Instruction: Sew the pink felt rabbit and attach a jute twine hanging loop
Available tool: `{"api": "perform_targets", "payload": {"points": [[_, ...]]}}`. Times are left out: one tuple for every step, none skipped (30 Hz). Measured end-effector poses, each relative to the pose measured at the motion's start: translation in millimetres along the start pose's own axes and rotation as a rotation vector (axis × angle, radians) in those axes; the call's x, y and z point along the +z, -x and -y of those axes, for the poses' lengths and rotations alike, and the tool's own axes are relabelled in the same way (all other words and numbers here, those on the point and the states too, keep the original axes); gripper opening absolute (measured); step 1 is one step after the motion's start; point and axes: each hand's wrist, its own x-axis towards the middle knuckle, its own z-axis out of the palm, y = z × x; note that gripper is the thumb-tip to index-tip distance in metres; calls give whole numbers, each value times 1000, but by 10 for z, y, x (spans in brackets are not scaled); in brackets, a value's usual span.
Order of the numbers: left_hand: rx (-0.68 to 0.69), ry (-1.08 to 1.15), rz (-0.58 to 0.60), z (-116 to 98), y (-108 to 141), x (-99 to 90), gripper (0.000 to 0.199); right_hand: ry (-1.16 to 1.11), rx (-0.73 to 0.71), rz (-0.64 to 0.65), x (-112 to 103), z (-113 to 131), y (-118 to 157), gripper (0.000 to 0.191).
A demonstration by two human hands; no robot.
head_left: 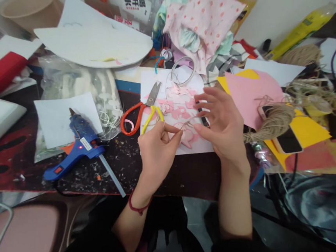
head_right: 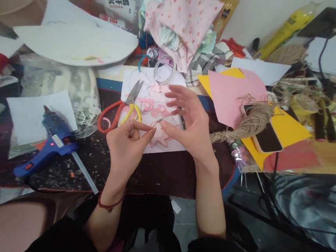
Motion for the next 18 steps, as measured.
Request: {"api": "perform_targets", "payload": {"points": [[18, -30, -5, 8, -6, -13, 15, 52, -65, -16, 0, 8, -3, 67], [35, -56, -5, 18, -12, -24, 14, 135, -134, -33, 6, 19, -4, 65], [52, -81, -1, 28, -17, -33, 14, 231, -194, -34, 18, 31, -2, 59], [72, -104, 2, 38, -21, -40, 14, 324, -242, -8, 34, 43, 1, 50], [93, -126, 3, 49, -23, -45, 13, 400, -275, 45, 51, 51, 5, 39], [114, -148, 0, 59, -24, -49, 13, 448, -292, 119, 66, 54, 9, 31], [130, -166, -4, 70, -24, -53, 13, 472, -298, 191, 78, 51, 12, 24], [146, -182, -9, 81, -23, -57, 13, 482, -294, 243, 86, 42, 14, 20], [159, -194, -12, 90, -22, -62, 12, 486, -291, 272, 89, 29, 13, 17], [171, -204, -13, 99, -22, -68, 12, 489, -288, 288, 88, 15, 12, 15], [186, -212, -14, 106, -24, -75, 12, 490, -288, 295, 84, 3, 9, 14], [204, -219, -14, 110, -26, -82, 12, 489, -291, 297, 79, -7, 5, 12], [225, -226, -12, 112, -30, -89, 12, 488, -296, 298, 74, -13, 2, 9], [248, -235, -14, 112, -34, -96, 12, 488, -300, 297, 70, -15, 0, 7], [270, -245, -16, 110, -39, -101, 13, 490, -301, 294, 66, -15, -1, 5], [290, -256, -20, 108, -43, -104, 14, 490, -300, 288, 64, -14, 0, 4], [306, -267, -22, 105, -45, -106, 15, 487, -297, 282, 62, -13, 3, 3], [319, -277, -24, 103, -46, -107, 16, 481, -290, 277, 61, -14, 7, 3]]}}
